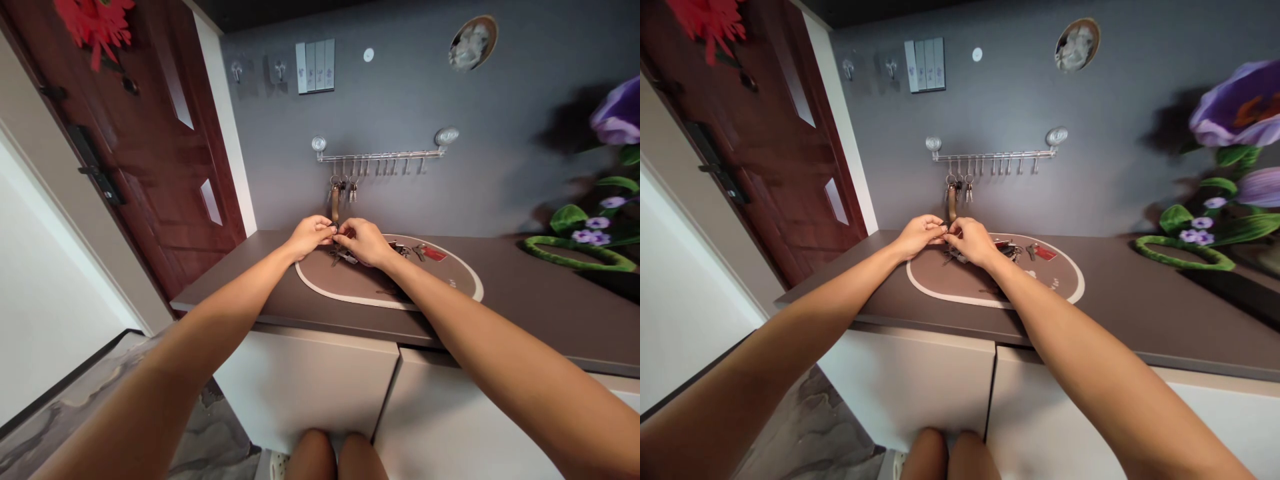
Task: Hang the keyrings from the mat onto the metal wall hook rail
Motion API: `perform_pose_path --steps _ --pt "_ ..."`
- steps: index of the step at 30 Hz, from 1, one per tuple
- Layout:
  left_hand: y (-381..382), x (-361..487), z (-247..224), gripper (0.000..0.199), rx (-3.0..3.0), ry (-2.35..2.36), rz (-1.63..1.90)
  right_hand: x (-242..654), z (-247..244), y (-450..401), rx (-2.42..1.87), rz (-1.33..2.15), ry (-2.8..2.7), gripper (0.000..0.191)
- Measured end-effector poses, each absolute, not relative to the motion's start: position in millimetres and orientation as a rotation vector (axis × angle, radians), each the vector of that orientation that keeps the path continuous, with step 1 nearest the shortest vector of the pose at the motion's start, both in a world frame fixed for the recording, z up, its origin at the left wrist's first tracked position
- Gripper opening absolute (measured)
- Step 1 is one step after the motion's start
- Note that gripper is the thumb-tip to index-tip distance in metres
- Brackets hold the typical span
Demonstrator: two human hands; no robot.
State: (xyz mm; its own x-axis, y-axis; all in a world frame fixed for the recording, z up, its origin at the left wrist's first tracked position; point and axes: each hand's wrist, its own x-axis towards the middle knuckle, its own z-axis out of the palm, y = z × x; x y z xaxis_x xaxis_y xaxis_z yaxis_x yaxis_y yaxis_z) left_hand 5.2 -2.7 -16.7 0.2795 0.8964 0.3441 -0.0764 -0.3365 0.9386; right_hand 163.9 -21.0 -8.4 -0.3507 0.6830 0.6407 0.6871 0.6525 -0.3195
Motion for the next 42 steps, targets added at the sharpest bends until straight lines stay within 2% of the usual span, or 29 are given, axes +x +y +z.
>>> perform_pose_path --steps 6,23,35,42 --pt "-4.6 4.6 -15.7 0.025 1.587 0.805 1.219 164.0 -9.0 -20.8 -1.074 -0.044 -2.11 0.011" --pt "-4.5 4.0 -13.7 0.022 1.538 0.772 1.276 164.7 -6.9 -20.4 -1.078 -0.117 -2.041 0.013" --pt "-6.9 3.4 -12.0 0.016 1.479 0.76 1.224 166.7 -5.0 -18.0 -1.058 0.299 -1.802 0.016" --pt "-6.5 4.9 -15.6 0.024 1.516 0.704 1.122 168.8 -7.2 -11.5 -0.967 0.458 -1.695 0.022"
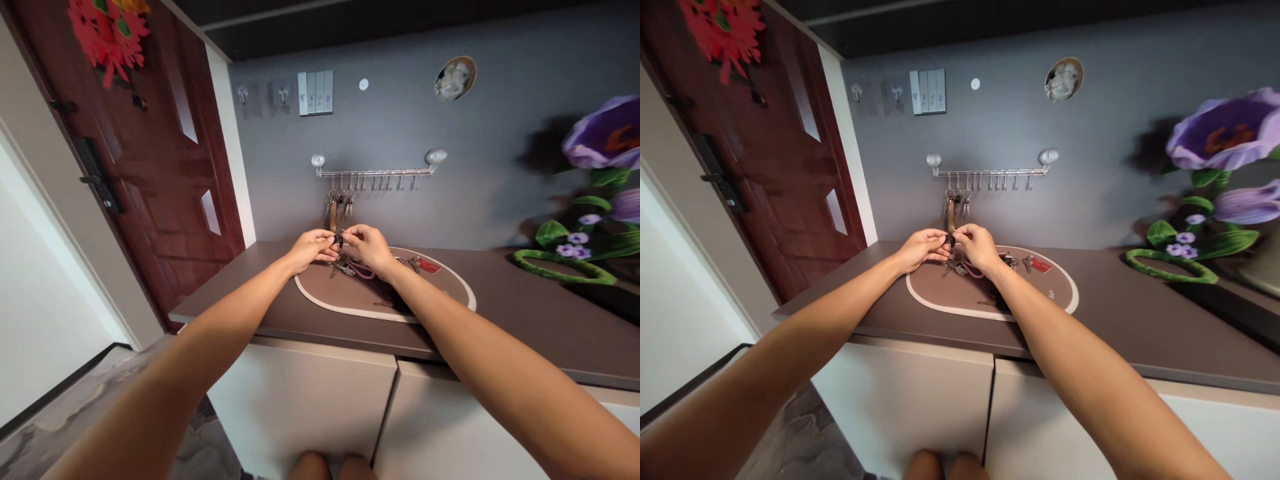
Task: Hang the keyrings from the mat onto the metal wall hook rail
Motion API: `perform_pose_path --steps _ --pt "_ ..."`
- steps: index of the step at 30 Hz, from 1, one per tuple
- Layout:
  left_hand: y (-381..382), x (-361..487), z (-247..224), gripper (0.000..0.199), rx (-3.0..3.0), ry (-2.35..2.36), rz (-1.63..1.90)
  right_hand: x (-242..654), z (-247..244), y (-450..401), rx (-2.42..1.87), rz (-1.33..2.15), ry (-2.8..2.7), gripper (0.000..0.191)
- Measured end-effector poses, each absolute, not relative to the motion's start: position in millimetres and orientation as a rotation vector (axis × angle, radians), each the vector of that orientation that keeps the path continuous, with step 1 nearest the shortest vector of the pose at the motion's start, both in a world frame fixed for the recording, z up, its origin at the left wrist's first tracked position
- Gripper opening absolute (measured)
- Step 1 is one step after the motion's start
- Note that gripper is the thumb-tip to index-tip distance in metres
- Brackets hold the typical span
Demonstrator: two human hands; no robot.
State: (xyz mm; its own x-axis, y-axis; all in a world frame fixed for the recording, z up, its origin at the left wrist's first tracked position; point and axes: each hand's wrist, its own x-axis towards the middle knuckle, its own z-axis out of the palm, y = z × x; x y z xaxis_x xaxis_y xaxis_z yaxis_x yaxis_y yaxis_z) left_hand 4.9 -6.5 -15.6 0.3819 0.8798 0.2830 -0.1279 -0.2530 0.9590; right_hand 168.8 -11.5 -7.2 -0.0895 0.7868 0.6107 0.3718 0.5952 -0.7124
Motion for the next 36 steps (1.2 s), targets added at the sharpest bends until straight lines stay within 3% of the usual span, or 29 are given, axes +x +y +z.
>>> perform_pose_path --steps 8,18,25,36 --pt "-4.2 9.8 -22.3 0.026 1.649 0.764 1.149 171.6 -6.2 -13.8 -0.912 0.64 -1.622 0.024" --pt "-13.3 9.6 -20.9 0.017 2.353 1.11 1.185 176.8 3.6 -21.8 -0.886 0.879 -1.355 0.02" --pt "-8.9 9.2 -25.3 0.019 2.481 1.175 1.157 185.4 31.6 -13.6 -0.849 0.995 -1.19 0.004" --pt "-6.5 10.9 -27.9 0.019 2.53 1.206 1.163 178.0 83.2 18.6 -0.923 1.001 -1.05 0.014"
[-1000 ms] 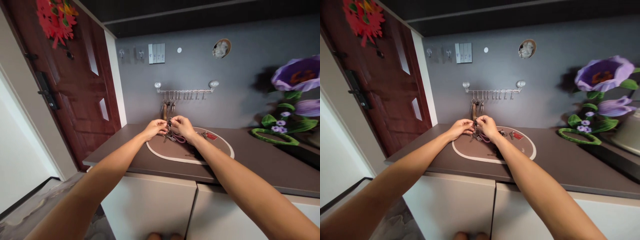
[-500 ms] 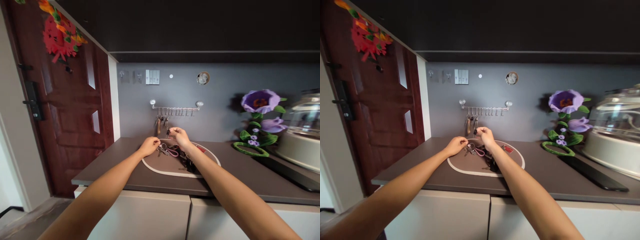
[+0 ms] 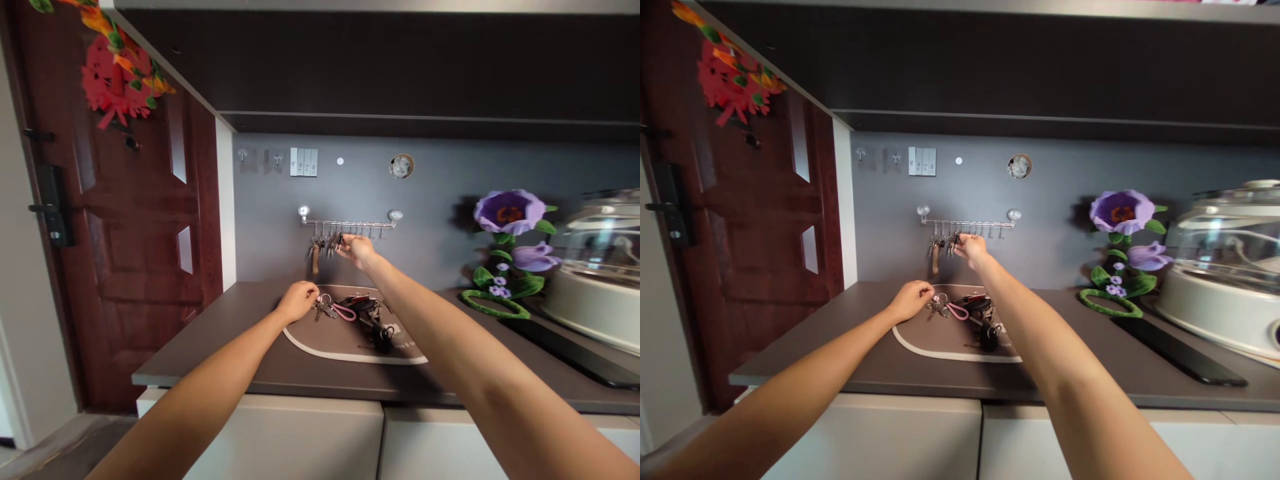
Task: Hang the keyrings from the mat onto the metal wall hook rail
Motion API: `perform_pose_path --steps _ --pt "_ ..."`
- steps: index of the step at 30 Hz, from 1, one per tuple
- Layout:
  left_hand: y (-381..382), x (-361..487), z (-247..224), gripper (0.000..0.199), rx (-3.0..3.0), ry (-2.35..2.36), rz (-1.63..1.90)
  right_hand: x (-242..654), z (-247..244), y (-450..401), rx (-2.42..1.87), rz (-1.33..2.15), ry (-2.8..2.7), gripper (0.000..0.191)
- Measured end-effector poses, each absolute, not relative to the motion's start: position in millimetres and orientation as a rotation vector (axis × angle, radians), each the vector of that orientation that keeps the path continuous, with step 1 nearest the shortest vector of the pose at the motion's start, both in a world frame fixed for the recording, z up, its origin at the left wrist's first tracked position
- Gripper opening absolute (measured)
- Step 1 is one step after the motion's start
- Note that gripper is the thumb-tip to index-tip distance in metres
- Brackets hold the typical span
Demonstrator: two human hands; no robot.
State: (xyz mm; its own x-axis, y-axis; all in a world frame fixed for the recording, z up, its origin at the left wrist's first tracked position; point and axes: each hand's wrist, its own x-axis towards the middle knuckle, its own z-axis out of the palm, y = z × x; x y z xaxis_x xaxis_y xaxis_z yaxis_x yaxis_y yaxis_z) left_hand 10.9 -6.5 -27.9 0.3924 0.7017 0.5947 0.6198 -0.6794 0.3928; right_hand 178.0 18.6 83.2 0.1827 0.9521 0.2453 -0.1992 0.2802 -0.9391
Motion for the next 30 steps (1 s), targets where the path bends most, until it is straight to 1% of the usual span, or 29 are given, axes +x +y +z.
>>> perform_pose_path --steps 13,30 --pt "-6.9 11.9 -28.2 0.02 2.555 1.206 1.176 166.5 86.1 46.9 -1.016 1.01 -0.86 0.013" --pt "-5.2 10.9 -27.9 0.019 2.542 1.211 1.166 172.6 67.6 55.5 -1.028 1.021 -0.911 0.013"
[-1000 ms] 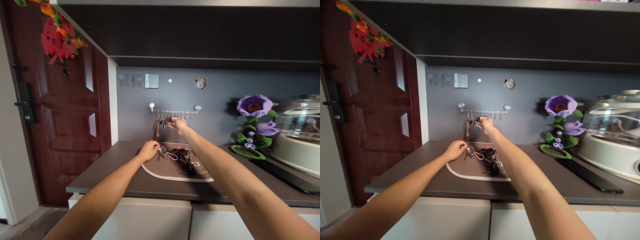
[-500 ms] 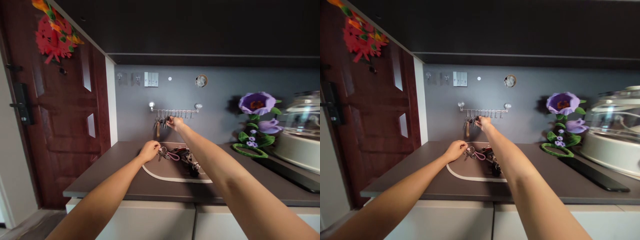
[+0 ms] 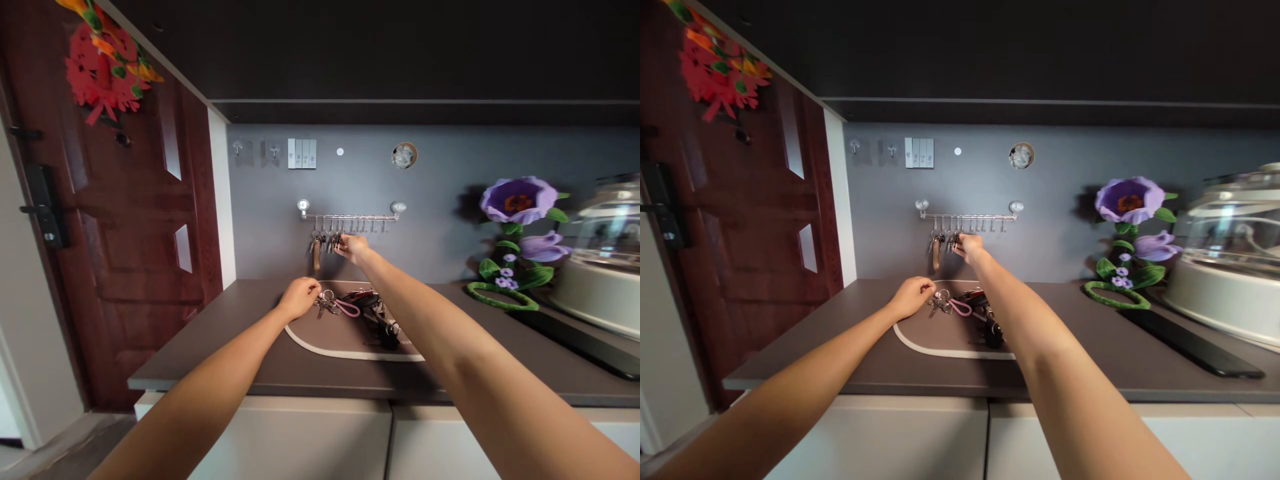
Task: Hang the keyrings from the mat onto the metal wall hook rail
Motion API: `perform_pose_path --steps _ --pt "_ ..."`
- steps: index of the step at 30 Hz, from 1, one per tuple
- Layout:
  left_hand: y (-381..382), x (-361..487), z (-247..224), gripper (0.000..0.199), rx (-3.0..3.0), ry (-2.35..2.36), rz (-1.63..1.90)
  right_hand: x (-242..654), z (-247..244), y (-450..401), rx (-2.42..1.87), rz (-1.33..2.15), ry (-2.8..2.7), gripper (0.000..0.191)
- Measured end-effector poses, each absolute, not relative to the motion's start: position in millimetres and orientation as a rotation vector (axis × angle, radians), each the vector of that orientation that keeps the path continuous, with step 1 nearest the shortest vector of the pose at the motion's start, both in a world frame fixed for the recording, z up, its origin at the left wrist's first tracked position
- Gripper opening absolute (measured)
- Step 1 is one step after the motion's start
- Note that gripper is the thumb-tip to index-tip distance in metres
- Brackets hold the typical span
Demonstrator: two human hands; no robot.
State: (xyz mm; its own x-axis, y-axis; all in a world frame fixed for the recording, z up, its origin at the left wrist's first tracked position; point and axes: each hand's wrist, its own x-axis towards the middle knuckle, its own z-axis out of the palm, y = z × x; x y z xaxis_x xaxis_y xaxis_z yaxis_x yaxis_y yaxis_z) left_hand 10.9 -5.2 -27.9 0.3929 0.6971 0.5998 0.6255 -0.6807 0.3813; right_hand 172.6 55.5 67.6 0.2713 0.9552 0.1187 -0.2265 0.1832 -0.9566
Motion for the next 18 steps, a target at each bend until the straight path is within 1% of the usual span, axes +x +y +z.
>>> perform_pose_path --steps 8,18 --pt "-3.1 9.1 -28.8 0.02 2.545 1.176 1.177 174.9 62.4 59.9 -1.047 0.99 -0.948 0.017" --pt "-0.8 6.3 -28.5 0.019 2.531 1.185 1.187 176.9 58.3 35.3 -1.116 0.984 -0.878 0.017"
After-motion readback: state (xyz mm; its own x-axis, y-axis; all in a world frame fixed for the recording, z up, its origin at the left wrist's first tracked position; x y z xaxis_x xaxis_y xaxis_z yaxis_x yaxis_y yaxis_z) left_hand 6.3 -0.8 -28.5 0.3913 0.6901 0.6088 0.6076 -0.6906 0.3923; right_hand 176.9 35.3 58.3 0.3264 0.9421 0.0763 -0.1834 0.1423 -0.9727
